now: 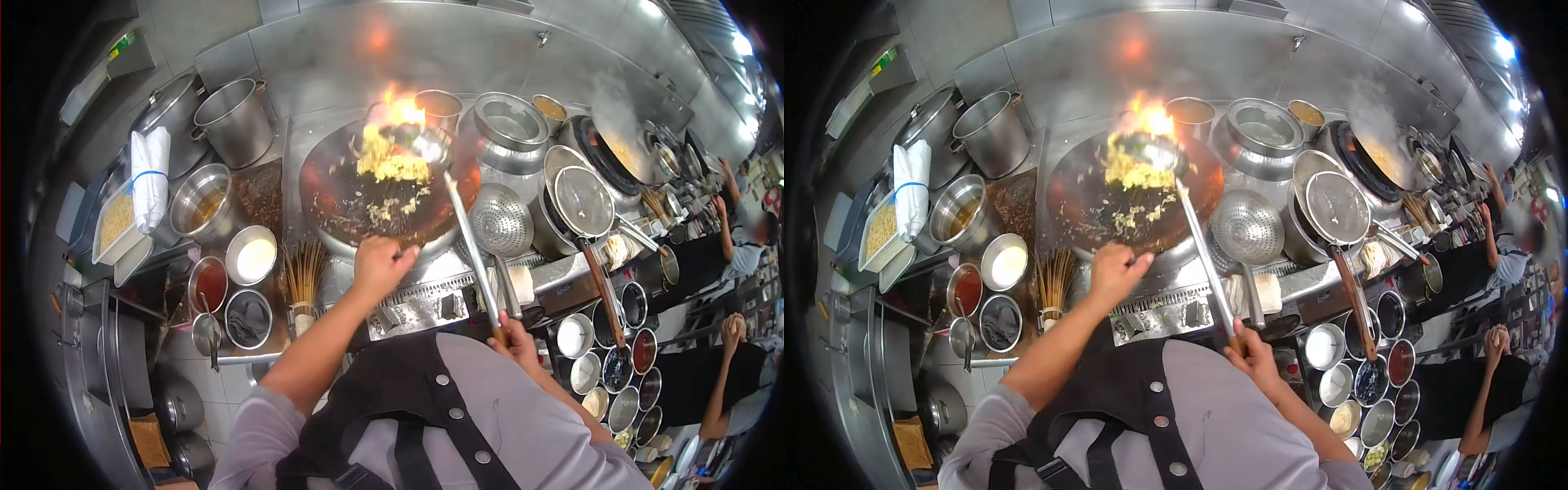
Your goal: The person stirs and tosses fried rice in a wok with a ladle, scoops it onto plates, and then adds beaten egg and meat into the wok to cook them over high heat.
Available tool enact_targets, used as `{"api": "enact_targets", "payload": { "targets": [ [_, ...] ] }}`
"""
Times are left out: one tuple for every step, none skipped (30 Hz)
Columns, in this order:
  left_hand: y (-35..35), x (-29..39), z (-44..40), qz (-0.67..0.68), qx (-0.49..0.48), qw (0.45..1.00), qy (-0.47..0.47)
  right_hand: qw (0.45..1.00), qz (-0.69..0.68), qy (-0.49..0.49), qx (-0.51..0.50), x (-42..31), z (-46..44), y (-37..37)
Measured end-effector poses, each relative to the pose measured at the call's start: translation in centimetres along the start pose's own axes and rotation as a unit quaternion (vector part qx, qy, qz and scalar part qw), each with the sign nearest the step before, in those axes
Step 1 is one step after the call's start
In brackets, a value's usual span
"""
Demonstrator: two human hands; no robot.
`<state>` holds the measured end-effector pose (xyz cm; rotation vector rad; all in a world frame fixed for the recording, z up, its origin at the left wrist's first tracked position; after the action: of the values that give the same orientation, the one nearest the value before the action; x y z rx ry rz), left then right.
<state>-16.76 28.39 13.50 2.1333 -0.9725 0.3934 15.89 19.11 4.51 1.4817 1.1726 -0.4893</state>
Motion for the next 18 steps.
{"api": "enact_targets", "payload": {
  "targets": [
    [-0.4,-1.3,-1.0,0.012,0.002,1.000,0.018,1.000,0.004,0.000,0.003,-0.7,-0.3,-0.2],
    [-0.9,-2.4,-1.6,0.025,0.004,0.999,0.036,0.996,-0.020,-0.083,-0.036,0.0,-0.6,-1.0],
    [-1.6,-3.7,-1.7,0.030,0.005,0.999,0.035,0.982,-0.045,-0.166,-0.076,0.6,-0.4,-2.0],
    [-2.2,-4.8,-1.8,0.036,-0.009,0.999,0.024,0.988,-0.058,-0.137,-0.043,0.3,-0.4,-2.3],
    [-2.7,-5.9,-1.6,0.041,-0.027,0.999,0.012,0.988,-0.060,-0.139,-0.038,0.2,0.3,-2.4],
    [-1.3,-4.3,-1.3,0.046,0.021,0.999,0.002,0.984,-0.089,-0.155,0.006,0.1,1.0,-1.6],
    [0.8,-0.7,-1.0,0.022,0.075,0.996,-0.052,0.977,-0.116,-0.170,0.048,0.0,1.8,-0.7],
    [2.8,2.4,0.1,-0.002,0.130,0.986,-0.106,0.972,-0.094,-0.196,0.090,0.1,2.7,0.5],
    [2.1,2.6,2.5,0.042,0.022,0.996,-0.078,0.975,-0.056,-0.189,0.105,0.2,3.5,1.5],
    [1.7,2.4,6.4,0.085,-0.087,0.991,-0.048,0.974,-0.026,-0.185,0.126,0.9,4.3,2.5],
    [-0.1,0.7,11.5,0.105,-0.263,0.958,0.046,0.972,0.003,-0.182,0.146,1.8,5.1,3.4],
    [-1.8,-1.9,16.8,0.232,-0.289,0.908,0.194,0.972,0.004,-0.186,0.145,3.4,5.6,3.6],
    [-4.1,-6.4,24.1,0.269,-0.316,0.853,0.317,0.969,0.063,-0.193,0.139,5.3,6.0,3.8],
    [-7.7,-10.5,32.0,0.302,-0.344,0.773,0.438,0.961,0.122,-0.210,0.131,6.6,7.4,4.4],
    [-11.8,-12.2,36.9,0.455,-0.329,0.660,0.499,0.943,0.195,-0.246,0.108,5.7,7.3,4.5],
    [-15.7,-13.6,41.6,0.588,-0.284,0.494,0.574,0.937,0.224,-0.253,0.092,7.3,7.9,4.4],
    [-19.0,-14.6,45.7,0.652,-0.245,0.333,0.635,0.929,0.252,-0.260,0.074,9.4,8.6,4.1],
    [-19.0,-14.3,47.2,0.633,-0.206,0.314,0.677,0.924,0.253,-0.276,0.072,11.2,9.5,4.2]
  ]
}}
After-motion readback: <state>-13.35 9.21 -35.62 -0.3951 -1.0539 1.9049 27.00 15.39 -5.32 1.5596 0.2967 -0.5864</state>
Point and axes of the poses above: each hand's wrist, its own z-axis away from the middle knuckle, its own y-axis out of the back of the hand, x = y × z, the point moved 8 cm from there along -z, towards the middle knuckle, and after that the axes turned 7 degrees about z, right-handed, at the moved point
